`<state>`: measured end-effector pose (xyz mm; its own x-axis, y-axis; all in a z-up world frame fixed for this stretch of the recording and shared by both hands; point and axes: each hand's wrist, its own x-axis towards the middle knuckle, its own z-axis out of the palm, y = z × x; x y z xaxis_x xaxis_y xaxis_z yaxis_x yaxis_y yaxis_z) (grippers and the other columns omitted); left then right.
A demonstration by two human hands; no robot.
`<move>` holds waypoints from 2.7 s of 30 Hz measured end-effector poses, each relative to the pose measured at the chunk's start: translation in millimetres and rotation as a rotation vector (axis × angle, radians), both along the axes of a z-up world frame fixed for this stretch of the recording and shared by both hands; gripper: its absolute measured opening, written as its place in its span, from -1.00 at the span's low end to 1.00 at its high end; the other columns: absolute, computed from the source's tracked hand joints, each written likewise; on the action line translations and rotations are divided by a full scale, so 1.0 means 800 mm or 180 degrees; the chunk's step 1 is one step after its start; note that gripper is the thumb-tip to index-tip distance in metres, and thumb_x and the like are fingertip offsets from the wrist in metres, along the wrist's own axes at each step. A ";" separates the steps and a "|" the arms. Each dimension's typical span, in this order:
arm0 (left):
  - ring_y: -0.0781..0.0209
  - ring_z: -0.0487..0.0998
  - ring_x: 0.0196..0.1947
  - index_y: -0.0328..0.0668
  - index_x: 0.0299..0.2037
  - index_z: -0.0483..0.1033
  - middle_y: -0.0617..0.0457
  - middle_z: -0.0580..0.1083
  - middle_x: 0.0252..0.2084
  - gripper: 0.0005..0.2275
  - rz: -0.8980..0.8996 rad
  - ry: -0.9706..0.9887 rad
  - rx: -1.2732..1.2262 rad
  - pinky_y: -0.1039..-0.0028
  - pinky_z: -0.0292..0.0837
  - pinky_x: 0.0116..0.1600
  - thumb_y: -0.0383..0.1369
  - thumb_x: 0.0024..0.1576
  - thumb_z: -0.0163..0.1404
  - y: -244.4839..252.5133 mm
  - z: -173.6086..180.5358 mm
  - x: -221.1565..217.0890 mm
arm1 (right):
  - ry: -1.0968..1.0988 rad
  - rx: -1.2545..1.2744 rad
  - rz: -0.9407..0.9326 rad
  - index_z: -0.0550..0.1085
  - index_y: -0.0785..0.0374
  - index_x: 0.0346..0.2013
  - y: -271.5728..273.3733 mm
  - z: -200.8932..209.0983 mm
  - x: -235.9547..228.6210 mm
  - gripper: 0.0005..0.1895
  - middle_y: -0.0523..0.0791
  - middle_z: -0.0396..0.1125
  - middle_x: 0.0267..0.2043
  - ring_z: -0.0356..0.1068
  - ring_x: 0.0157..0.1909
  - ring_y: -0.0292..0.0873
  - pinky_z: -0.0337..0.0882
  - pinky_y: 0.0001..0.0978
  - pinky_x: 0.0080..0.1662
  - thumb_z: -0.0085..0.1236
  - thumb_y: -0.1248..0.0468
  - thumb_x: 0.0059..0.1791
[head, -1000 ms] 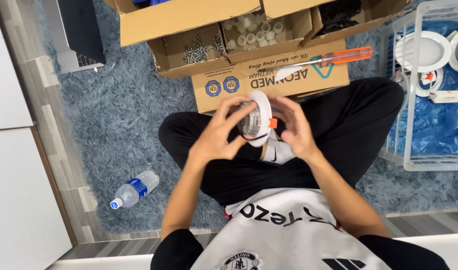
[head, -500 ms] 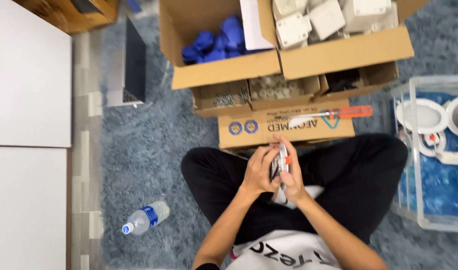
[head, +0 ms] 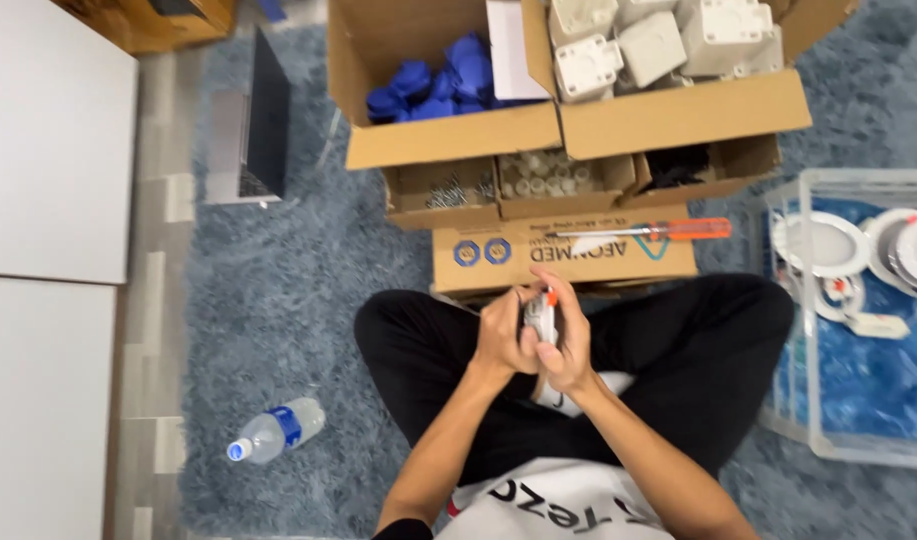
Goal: Disassembling a circular LED light fixture using a screwdriver while sitting on the floor surrounded by boxes of parts.
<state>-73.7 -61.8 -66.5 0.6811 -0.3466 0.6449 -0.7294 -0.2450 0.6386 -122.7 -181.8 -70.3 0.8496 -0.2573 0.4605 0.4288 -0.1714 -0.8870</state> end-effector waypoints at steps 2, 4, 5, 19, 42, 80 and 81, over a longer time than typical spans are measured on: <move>-0.17 0.64 -0.44 -0.29 -0.05 0.54 -0.09 0.47 -0.41 -0.42 -0.0096 0.0472 -0.0100 0.19 0.60 -0.31 -0.01 0.34 -0.51 0.003 -0.016 -0.001 | -0.0249 -0.0311 0.0008 0.29 0.55 0.43 -0.001 0.017 0.004 0.06 0.25 0.27 0.43 0.38 0.32 0.19 0.35 0.03 0.34 0.03 -0.37 0.05; -0.18 0.65 -0.43 -0.27 -0.04 0.53 -0.11 0.48 -0.42 -0.43 -0.0155 0.0725 -0.0105 0.16 0.59 -0.31 0.01 0.36 -0.51 -0.001 0.003 -0.006 | -0.0311 -0.0477 0.0003 0.28 0.59 0.42 -0.010 0.026 0.004 0.07 0.28 0.27 0.42 0.40 0.31 0.23 0.37 0.06 0.31 0.05 -0.35 0.03; -0.19 0.66 -0.43 -0.25 -0.04 0.51 -0.13 0.49 -0.43 -0.43 -0.0209 0.0958 -0.0088 0.14 0.58 -0.31 0.03 0.37 -0.51 -0.002 0.014 -0.007 | -0.0395 -0.0620 0.0000 0.27 0.62 0.42 -0.013 0.031 0.005 0.09 0.31 0.28 0.40 0.41 0.29 0.27 0.39 0.08 0.29 0.08 -0.34 0.01; -0.19 0.66 -0.23 -0.33 0.10 0.53 -0.14 0.50 -0.23 -0.39 -0.0096 0.0498 -0.0262 0.17 0.65 -0.15 0.05 0.39 -0.46 -0.007 0.013 0.007 | -0.0240 -0.0590 -0.0059 0.18 0.59 0.50 -0.030 0.030 0.005 0.22 0.25 0.26 0.45 0.35 0.42 0.26 0.32 0.12 0.38 0.12 -0.37 -0.10; -0.16 0.73 -0.29 -0.22 0.11 0.50 -0.39 0.64 -0.07 -0.36 -0.0322 0.4020 -0.3484 0.29 0.65 -0.37 0.26 0.42 -0.32 0.039 0.032 0.012 | 0.1296 0.4004 -0.0407 0.39 0.14 0.50 -0.009 0.049 0.060 -0.28 0.07 0.38 0.44 0.45 0.41 0.08 0.44 0.02 0.45 -0.02 -0.20 0.16; -0.34 0.60 0.14 -0.34 0.48 0.29 -0.46 0.48 0.28 -0.40 -0.1631 0.4596 -0.3563 0.15 0.58 0.03 0.05 0.46 -0.20 0.040 0.058 -0.027 | 0.0491 -0.2294 -0.0502 0.65 0.64 0.15 -0.274 0.068 -0.037 -0.76 0.26 0.48 0.13 0.51 0.14 0.20 0.50 -0.08 0.23 0.54 0.59 0.22; -0.34 0.60 0.14 -0.34 0.48 0.29 -0.46 0.48 0.28 -0.40 -0.1602 0.4593 -0.3573 0.15 0.58 0.03 0.05 0.46 -0.20 0.039 0.057 -0.028 | 0.0494 -0.2285 -0.0477 0.65 0.64 0.15 -0.273 0.071 -0.048 -0.76 0.26 0.48 0.13 0.51 0.14 0.20 0.50 -0.08 0.23 0.54 0.59 0.22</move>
<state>-95.8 -30.7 -21.1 0.8150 -0.5404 -0.2092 0.5728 0.6962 0.4327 -161.2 -400.0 -13.3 0.8979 -0.0569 0.4365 0.2344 -0.7775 -0.5835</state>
